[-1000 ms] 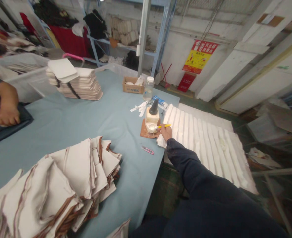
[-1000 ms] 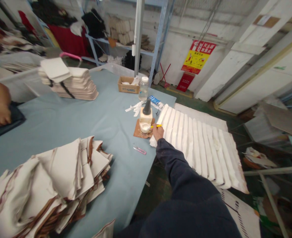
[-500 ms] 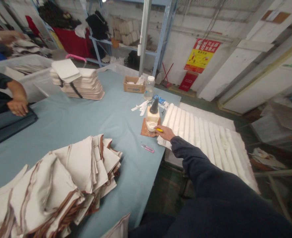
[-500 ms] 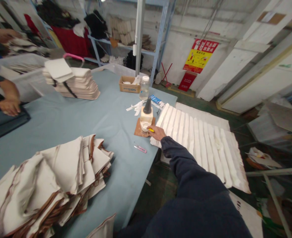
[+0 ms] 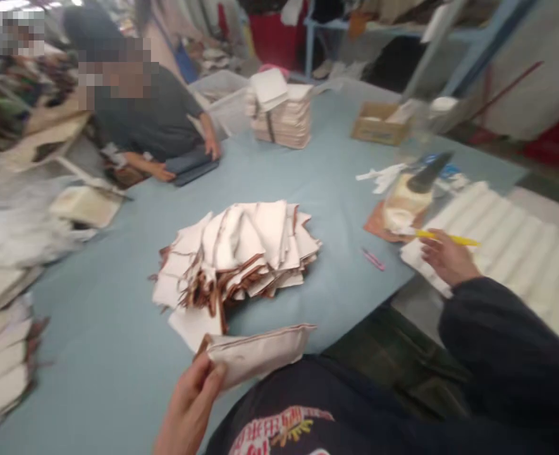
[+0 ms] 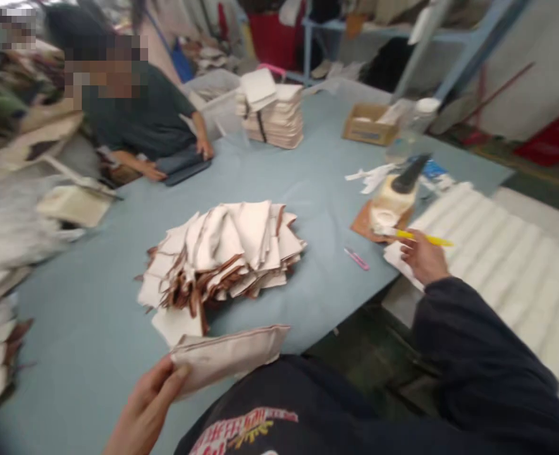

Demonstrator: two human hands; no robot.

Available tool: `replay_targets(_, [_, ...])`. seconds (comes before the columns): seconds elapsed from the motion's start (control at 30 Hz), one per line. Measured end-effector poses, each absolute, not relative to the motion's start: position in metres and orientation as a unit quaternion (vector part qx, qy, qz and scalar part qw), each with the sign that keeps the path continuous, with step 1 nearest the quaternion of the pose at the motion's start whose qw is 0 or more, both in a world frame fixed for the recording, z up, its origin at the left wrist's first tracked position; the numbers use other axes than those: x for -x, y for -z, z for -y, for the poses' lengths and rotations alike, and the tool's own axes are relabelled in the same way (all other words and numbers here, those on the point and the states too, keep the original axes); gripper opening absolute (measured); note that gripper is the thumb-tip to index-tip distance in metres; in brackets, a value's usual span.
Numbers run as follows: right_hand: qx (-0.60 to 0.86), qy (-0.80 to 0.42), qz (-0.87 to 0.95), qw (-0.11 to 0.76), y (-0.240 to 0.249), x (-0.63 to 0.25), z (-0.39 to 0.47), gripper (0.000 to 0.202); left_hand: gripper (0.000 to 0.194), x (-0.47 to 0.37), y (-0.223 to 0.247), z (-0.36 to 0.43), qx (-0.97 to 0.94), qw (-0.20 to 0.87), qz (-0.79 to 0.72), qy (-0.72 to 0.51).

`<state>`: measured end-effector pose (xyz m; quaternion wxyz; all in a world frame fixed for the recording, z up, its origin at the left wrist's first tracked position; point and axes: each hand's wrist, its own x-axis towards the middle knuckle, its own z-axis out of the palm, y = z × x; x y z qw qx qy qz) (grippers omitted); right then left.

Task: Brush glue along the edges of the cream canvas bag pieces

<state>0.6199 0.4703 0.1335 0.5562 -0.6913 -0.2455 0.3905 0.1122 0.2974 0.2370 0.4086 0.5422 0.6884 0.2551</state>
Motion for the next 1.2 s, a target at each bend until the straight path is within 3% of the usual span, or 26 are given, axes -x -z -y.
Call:
replay_targets(0.23, [0.551, -0.543, 0.173, 0.609, -0.178, -0.526, -0.417, 0.013, 0.043, -0.096, -0.253, -0.274, -0.476, 0.506, -0.635, -0.337])
replay_targets(0.57, [0.353, -0.598, 0.419, 0.585, -0.285, -0.297, -0.305, 0.035, 0.029, -0.057, -0.269, -0.232, -0.483, 0.568, -0.547, -0.380])
replay_targets(0.7, [0.286, -0.566, 0.494, 0.595, -0.301, -0.254, -0.276, 0.031, 0.018, -0.037, -0.278, -0.210, -0.633, 0.389, -0.532, -0.405])
replay_targets(0.8, [0.314, -0.544, 0.464, 0.624, -0.304, -0.237, -0.267, 0.030, 0.024, -0.021, -0.271, -0.194, -0.749, 0.176, -0.483, -0.419])
replay_targets(0.9, [0.337, -0.548, 0.458, 0.613, -0.304, -0.223, -0.258, 0.028, 0.026, -0.006, -0.257, -0.183, -0.796, 0.053, -0.451, -0.400])
replay_targets(1.03, [0.353, -0.558, 0.454, 0.598, -0.303, -0.203, -0.243, 0.028, 0.024, 0.012, -0.247, -0.178, -0.820, 0.006, -0.419, -0.390])
replay_targets(1.2, [0.374, -0.573, 0.452, 0.572, -0.302, -0.183, -0.231, 0.027, 0.024, 0.023, -0.245, -0.180, -0.835, 0.021, -0.377, -0.400])
